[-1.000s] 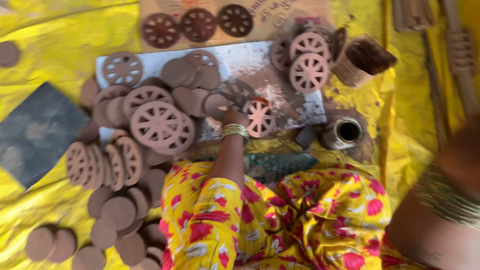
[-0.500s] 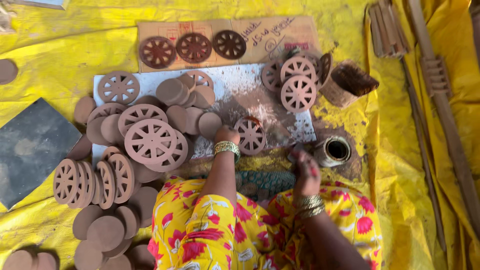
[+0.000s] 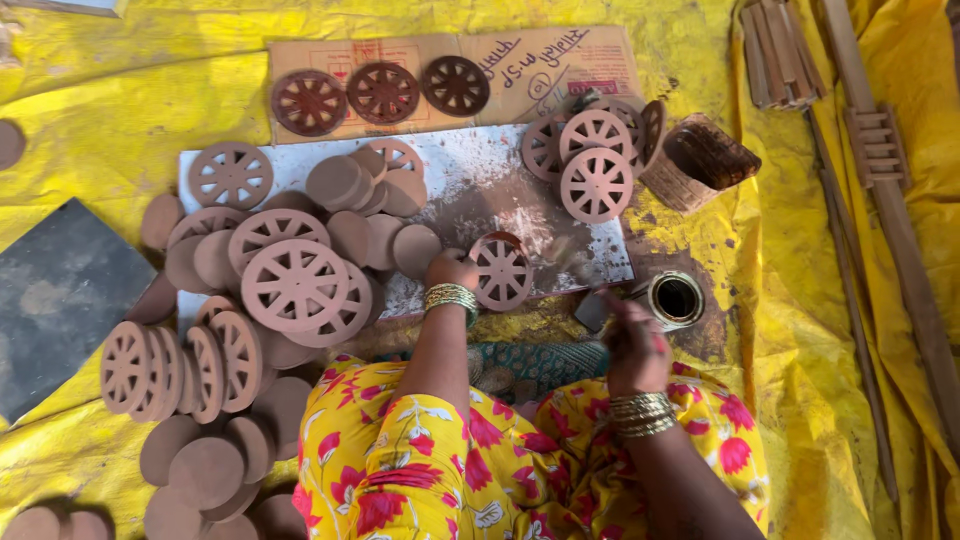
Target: The person sits on the ground and uses a brush to apply dark paint from a can onto wheel-shaped clay pieces. They hold each piece steady with one hand, brush its surface, then set the finished piece aside with other completed pieces and pick up the next unpainted one.
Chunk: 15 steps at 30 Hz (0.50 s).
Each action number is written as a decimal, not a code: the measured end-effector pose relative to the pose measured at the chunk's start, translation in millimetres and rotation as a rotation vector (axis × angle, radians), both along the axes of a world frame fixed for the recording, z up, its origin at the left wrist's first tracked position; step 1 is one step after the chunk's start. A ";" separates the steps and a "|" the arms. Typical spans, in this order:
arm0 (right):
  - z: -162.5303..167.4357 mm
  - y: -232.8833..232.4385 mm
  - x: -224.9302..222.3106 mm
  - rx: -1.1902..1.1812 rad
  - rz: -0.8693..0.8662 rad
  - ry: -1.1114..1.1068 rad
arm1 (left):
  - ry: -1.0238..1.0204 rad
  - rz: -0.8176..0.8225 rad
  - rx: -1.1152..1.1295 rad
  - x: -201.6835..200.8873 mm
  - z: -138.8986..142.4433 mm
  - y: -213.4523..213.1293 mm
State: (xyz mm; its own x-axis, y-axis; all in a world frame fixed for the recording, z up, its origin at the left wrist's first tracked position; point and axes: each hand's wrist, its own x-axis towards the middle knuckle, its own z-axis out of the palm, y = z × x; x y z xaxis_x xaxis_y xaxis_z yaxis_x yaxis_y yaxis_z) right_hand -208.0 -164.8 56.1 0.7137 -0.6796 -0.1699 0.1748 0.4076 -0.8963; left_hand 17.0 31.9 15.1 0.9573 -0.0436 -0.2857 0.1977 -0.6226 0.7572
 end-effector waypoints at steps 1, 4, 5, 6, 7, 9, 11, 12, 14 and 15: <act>14.4 -3.0 -2.9 -0.019 -0.007 -0.123 | -0.012 -0.006 -0.001 2.1 -1.1 0.3; 82.8 -41.4 -18.6 -0.136 -0.114 -0.532 | -0.013 0.003 -0.020 -2.5 -2.5 -4.8; 110.8 -59.9 -28.0 -0.142 -0.107 -0.667 | 0.012 0.015 -0.018 -4.5 -0.9 -6.9; 139.2 -79.8 -35.8 -0.125 -0.090 -0.795 | 0.038 0.028 -0.009 -7.2 0.6 -5.3; 161.1 -97.1 -39.4 -0.155 -0.099 -0.800 | 0.055 0.043 -0.002 -6.6 2.8 -5.4; 198.0 -125.2 -44.1 -0.194 -0.091 -0.802 | 0.093 0.018 0.036 -2.0 8.1 -3.0; 214.7 -135.7 -44.8 -0.252 -0.084 -0.732 | 0.125 -0.016 0.064 3.7 12.1 -5.6; 218.5 -136.6 -44.3 -0.278 -0.082 -0.693 | 0.149 -0.042 0.082 3.2 12.1 -7.0; 211.5 -126.9 -36.8 -0.334 -0.090 -0.588 | 0.152 -0.055 0.092 -0.9 8.8 -6.9; 204.6 -120.7 -30.5 -0.357 -0.091 -0.548 | 0.123 -0.036 0.077 -1.9 7.2 -8.8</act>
